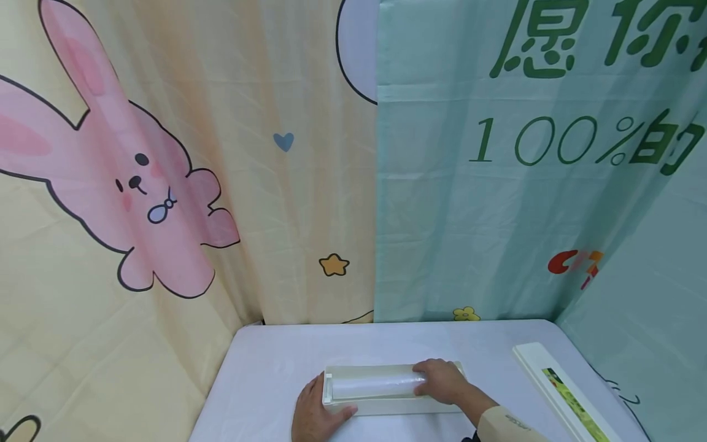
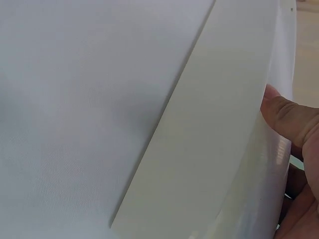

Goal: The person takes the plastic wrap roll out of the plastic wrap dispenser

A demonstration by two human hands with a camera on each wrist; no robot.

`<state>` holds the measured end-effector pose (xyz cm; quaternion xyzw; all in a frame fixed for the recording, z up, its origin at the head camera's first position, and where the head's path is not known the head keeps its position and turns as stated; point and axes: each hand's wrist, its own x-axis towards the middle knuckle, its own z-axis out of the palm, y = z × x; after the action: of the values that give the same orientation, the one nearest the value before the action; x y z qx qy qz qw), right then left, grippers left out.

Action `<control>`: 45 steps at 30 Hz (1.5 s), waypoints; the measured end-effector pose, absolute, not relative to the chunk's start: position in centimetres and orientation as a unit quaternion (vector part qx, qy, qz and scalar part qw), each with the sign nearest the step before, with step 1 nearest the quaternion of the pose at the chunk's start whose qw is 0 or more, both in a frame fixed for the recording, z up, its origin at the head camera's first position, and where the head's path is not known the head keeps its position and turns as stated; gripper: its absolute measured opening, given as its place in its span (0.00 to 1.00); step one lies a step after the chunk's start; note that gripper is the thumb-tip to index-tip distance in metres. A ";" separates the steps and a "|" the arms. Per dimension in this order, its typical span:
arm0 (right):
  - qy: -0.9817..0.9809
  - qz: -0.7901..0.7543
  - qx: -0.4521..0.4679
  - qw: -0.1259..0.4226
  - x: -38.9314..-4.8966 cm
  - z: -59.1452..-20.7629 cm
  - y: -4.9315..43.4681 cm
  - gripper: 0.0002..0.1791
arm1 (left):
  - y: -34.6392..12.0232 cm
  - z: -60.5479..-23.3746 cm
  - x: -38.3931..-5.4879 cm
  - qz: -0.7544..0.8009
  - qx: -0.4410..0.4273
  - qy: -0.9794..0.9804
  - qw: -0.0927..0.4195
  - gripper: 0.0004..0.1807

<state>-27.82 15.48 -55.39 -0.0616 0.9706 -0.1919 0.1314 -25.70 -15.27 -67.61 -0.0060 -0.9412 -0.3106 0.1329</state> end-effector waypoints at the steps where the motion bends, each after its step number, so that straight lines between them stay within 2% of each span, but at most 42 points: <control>1: 0.972 -0.189 -0.060 0.128 -27.8 -55.3 15.5 0.25 | -15.3 -67.5 -25.7 -0.311 -0.006 -0.941 0.135 0.64; 15: 0.980 -0.159 -0.063 0.097 -27.6 -54.9 15.5 0.23 | -15.2 -67.3 -25.6 -0.307 -0.010 -0.942 0.138 0.64; 35: 0.983 -0.150 -0.102 -0.024 -26.0 -55.1 17.2 0.21 | -15.2 -67.5 -25.6 -0.298 -0.018 -0.942 0.157 0.63; 45: 0.982 -0.169 -0.085 -0.004 -25.5 -54.7 17.4 0.23 | -15.2 -67.5 -25.7 -0.308 -0.010 -0.941 0.140 0.65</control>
<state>-25.52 17.44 -54.71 -0.0847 0.9819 -0.1691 -0.0045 -25.67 -15.23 -67.49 -0.0098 -0.9408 -0.3083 0.1405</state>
